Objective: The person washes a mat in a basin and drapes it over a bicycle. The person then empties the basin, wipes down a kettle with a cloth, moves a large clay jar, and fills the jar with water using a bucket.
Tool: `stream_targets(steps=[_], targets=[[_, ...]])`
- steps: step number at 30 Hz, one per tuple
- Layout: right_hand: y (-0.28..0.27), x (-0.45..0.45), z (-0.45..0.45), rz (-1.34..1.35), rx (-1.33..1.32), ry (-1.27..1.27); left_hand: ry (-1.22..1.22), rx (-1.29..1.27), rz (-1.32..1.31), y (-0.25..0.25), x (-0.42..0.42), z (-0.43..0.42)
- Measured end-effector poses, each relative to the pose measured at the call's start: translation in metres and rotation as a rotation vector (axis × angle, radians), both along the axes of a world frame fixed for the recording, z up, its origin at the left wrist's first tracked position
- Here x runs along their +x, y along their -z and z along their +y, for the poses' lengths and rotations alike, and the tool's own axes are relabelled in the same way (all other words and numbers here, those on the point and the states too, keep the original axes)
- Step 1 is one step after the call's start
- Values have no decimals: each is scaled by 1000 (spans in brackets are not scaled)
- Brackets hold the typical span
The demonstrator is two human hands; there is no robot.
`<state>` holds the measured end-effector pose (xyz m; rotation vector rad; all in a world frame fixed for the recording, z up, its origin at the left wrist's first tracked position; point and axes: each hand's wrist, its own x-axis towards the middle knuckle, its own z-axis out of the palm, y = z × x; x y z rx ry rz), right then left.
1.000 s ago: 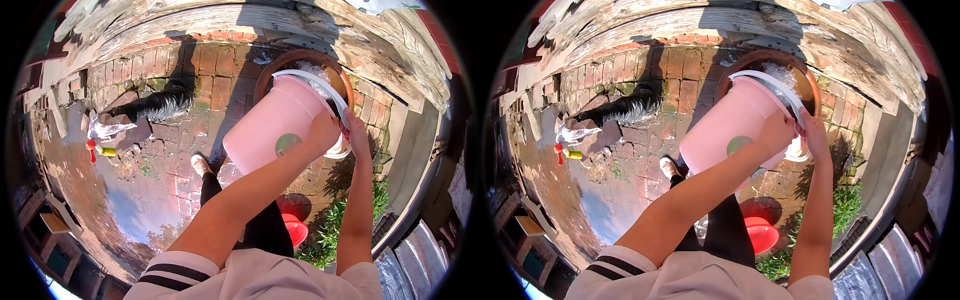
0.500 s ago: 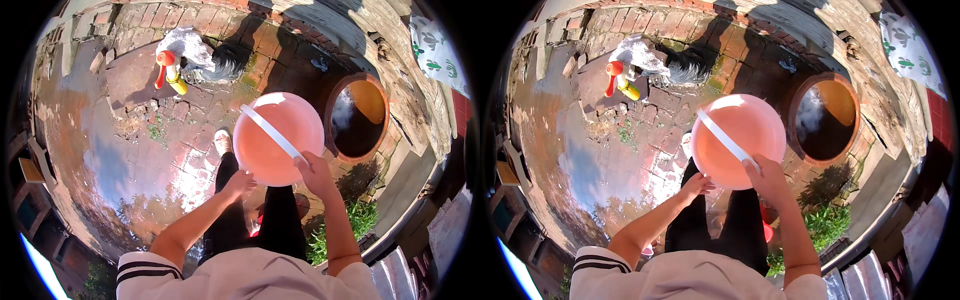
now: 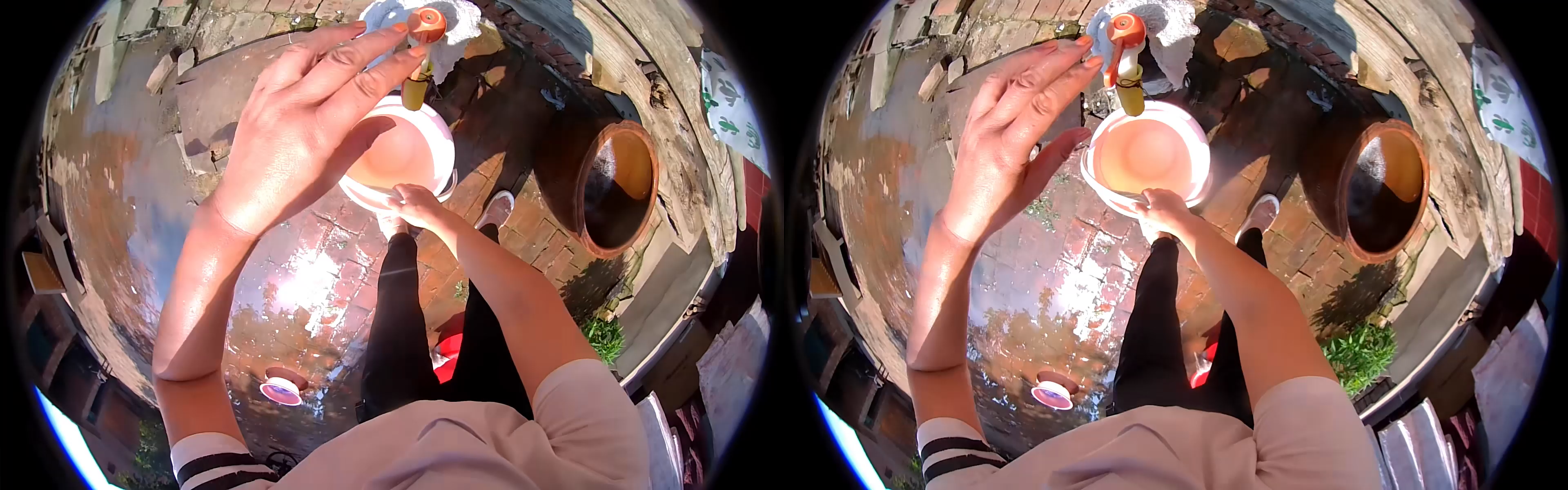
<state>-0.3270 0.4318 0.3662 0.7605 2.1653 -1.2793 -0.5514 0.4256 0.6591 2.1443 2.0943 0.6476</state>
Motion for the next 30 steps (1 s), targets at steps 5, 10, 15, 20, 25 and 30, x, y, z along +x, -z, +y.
stream_targets(steps=[5,10,15,20,25,30], targets=[[34,-8,-34,43,235,-90,369,104,224,-5,-25,52],[44,11,-49,-62,236,-101,446,-23,427,-13,-21,81],[31,56,-30,0,170,283,110,27,339,4,11,106],[38,152,18,-212,56,564,-195,-67,377,1,40,138],[43,282,79,-299,94,656,-355,16,101,10,58,115],[-6,397,146,-222,-306,1194,-979,-420,-640,65,121,-2]])
